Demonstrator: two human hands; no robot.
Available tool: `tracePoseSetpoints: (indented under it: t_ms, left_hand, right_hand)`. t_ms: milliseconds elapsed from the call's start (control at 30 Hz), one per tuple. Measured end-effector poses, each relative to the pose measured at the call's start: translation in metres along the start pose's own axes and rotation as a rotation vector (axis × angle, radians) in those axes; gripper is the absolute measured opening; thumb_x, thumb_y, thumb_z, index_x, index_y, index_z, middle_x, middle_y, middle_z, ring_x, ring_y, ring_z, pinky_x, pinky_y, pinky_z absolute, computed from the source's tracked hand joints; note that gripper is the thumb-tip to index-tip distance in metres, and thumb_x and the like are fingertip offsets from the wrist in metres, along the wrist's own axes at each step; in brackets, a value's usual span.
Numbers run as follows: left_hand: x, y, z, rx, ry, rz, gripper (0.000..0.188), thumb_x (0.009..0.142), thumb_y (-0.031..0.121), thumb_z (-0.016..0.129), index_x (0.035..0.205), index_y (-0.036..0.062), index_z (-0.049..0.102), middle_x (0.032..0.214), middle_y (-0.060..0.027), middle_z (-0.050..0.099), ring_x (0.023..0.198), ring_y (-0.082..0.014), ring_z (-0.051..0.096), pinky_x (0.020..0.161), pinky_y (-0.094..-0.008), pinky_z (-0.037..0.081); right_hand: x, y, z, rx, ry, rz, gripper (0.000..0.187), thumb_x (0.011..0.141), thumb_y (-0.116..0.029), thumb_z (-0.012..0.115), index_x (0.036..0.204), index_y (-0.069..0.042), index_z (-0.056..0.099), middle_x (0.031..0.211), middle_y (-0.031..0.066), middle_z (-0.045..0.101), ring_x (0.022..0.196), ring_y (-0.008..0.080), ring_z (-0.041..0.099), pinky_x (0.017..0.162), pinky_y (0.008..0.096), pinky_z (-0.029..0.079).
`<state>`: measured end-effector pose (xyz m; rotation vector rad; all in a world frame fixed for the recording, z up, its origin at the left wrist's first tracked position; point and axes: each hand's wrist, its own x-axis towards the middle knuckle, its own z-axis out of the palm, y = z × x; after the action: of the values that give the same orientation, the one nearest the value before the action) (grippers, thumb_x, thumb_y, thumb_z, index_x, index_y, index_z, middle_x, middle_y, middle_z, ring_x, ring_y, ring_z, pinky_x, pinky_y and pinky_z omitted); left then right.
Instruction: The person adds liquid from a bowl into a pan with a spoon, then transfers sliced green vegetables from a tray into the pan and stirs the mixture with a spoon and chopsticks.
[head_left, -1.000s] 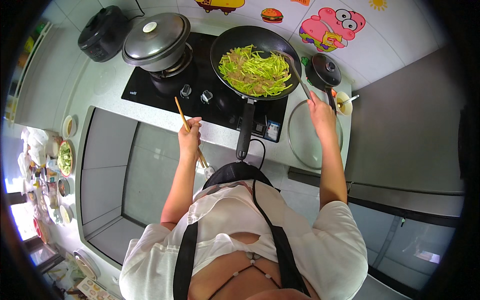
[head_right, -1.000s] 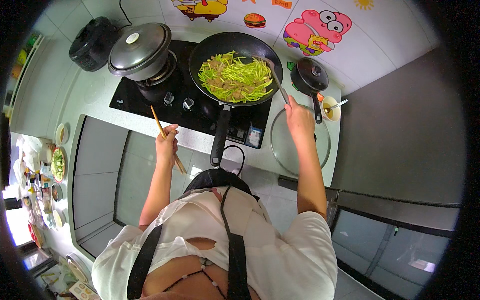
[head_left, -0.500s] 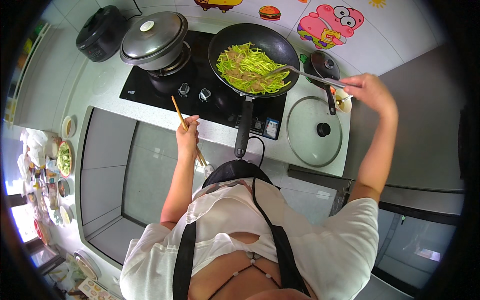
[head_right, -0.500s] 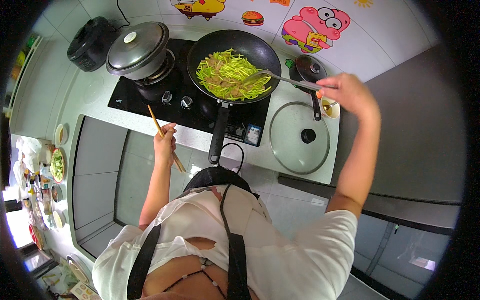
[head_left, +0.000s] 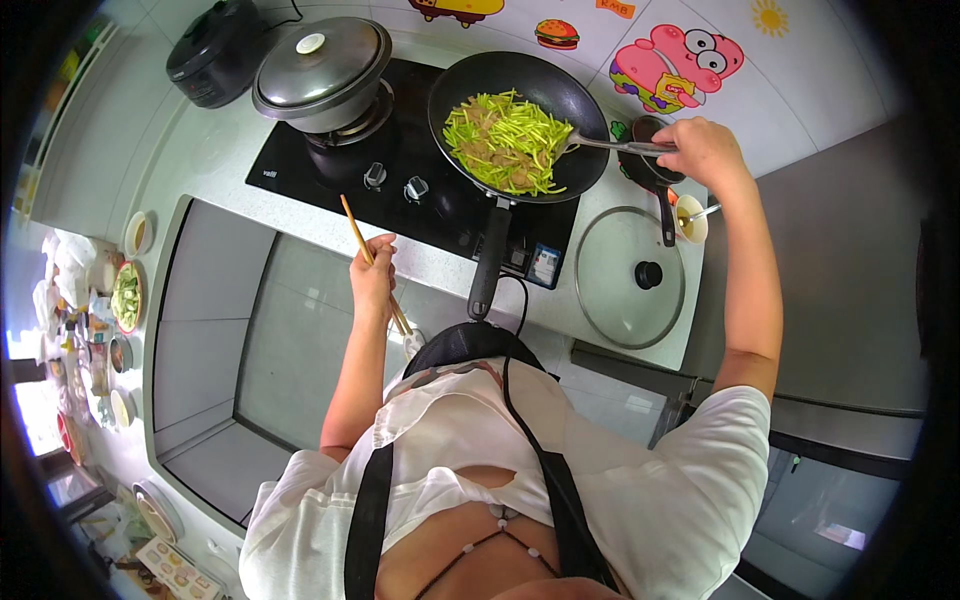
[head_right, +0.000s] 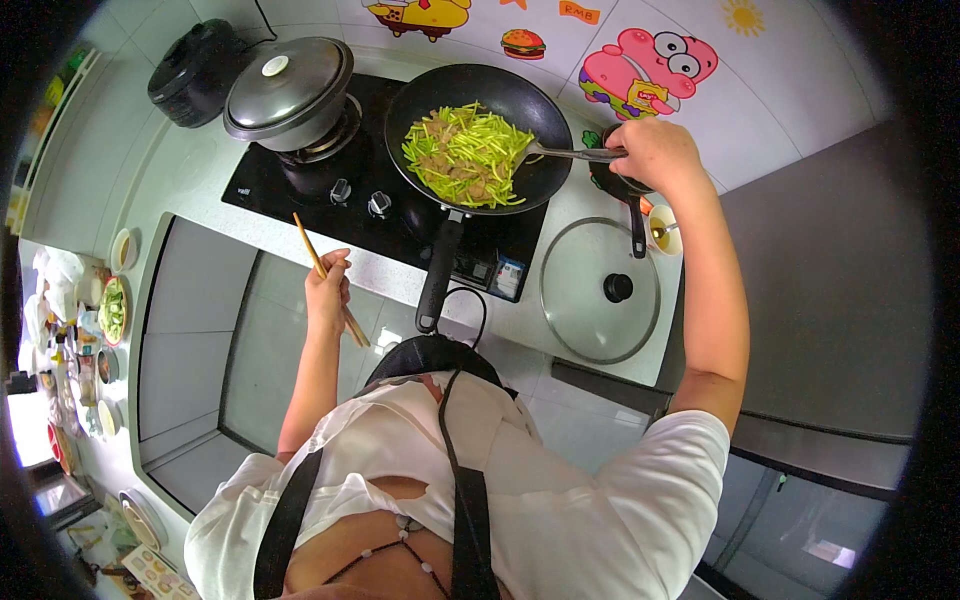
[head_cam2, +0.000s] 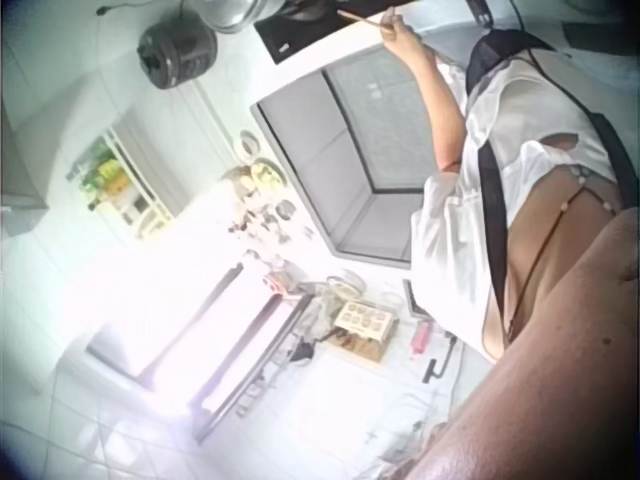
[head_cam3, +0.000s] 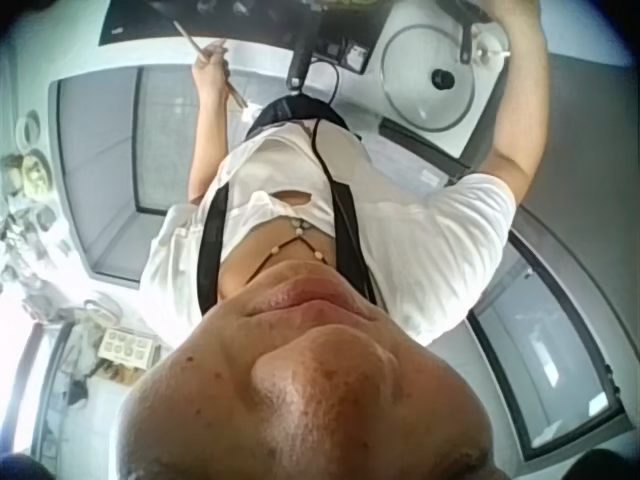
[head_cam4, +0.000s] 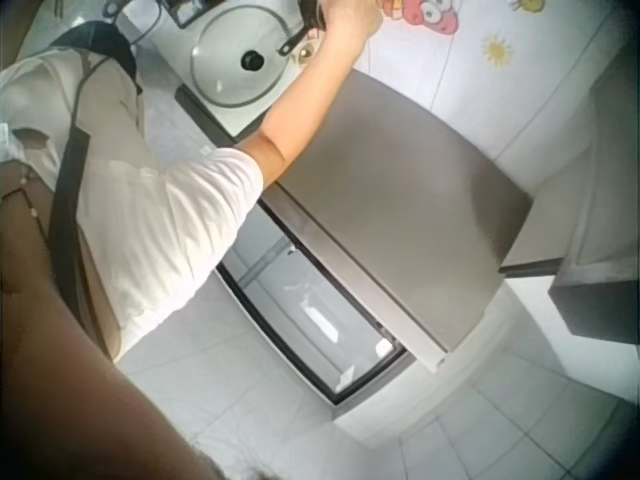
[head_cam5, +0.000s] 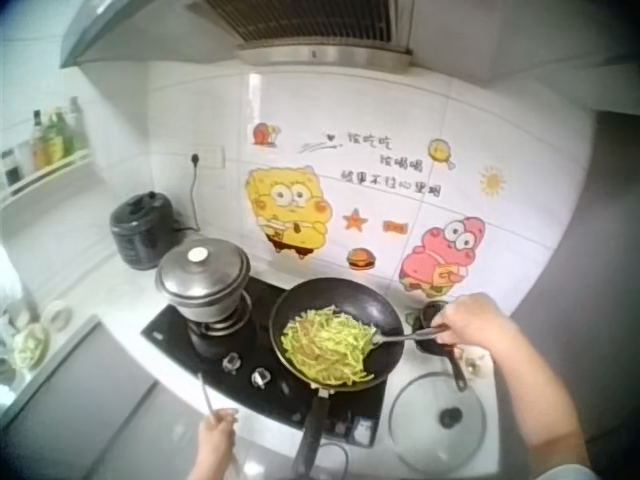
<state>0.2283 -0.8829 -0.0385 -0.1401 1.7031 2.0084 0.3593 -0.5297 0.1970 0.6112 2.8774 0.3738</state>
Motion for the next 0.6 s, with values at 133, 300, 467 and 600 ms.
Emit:
tracePoseSetpoints:
  t_ms: [133, 300, 467, 600]
  left_hand:
    - [0.000, 0.004, -0.002, -0.009, 0.028, 0.013, 0.014, 0.082, 0.007, 0.049, 0.093, 0.0040, 0.056, 0.074, 0.0013, 0.050, 0.046, -0.0023, 0.035, 0.038, -0.0170, 0.026]
    - [0.001, 0.002, 0.001, 0.002, 0.010, 0.004, 0.015, 0.082, 0.007, 0.049, 0.095, 0.0038, 0.056, 0.075, 0.0009, 0.050, 0.045, -0.0027, 0.034, 0.038, -0.0173, 0.025]
    - [0.002, -0.001, -0.003, 0.000, 0.010, 0.000, 0.015, 0.082, 0.007, 0.048, 0.095, 0.0035, 0.056, 0.076, 0.0007, 0.050, 0.045, -0.0025, 0.034, 0.038, -0.0173, 0.025]
    - [0.002, 0.005, -0.004, 0.005, -0.001, 0.014, 0.015, 0.082, 0.007, 0.047, 0.094, 0.0038, 0.056, 0.077, 0.0006, 0.050, 0.047, -0.0022, 0.035, 0.039, -0.0168, 0.026]
  right_hand:
    - [0.001, 0.014, -0.020, 0.041, 0.044, -0.011, 0.026, 0.062, -0.018, 0.069, 0.087, -0.012, 0.067, 0.078, 0.0092, 0.064, 0.073, 0.0248, 0.060, 0.066, 0.0342, 0.047]
    - [-0.007, 0.019, -0.053, 0.055, -0.168, 0.031, 0.023, 0.062, -0.015, 0.067, 0.084, -0.007, 0.067, 0.070, 0.0087, 0.063, 0.063, 0.0203, 0.060, 0.059, 0.0307, 0.046]
    - [0.010, 0.001, -0.012, 0.296, -0.340, -0.068, 0.021, 0.069, -0.022, 0.063, 0.081, -0.006, 0.066, 0.065, 0.0063, 0.061, 0.044, 0.0165, 0.054, 0.048, 0.0284, 0.043]
    - [0.003, -0.009, -0.005, 0.209, -0.141, -0.117, 0.020, 0.072, -0.020, 0.060, 0.084, -0.005, 0.065, 0.065, 0.0065, 0.062, 0.046, 0.0167, 0.055, 0.049, 0.0288, 0.044]
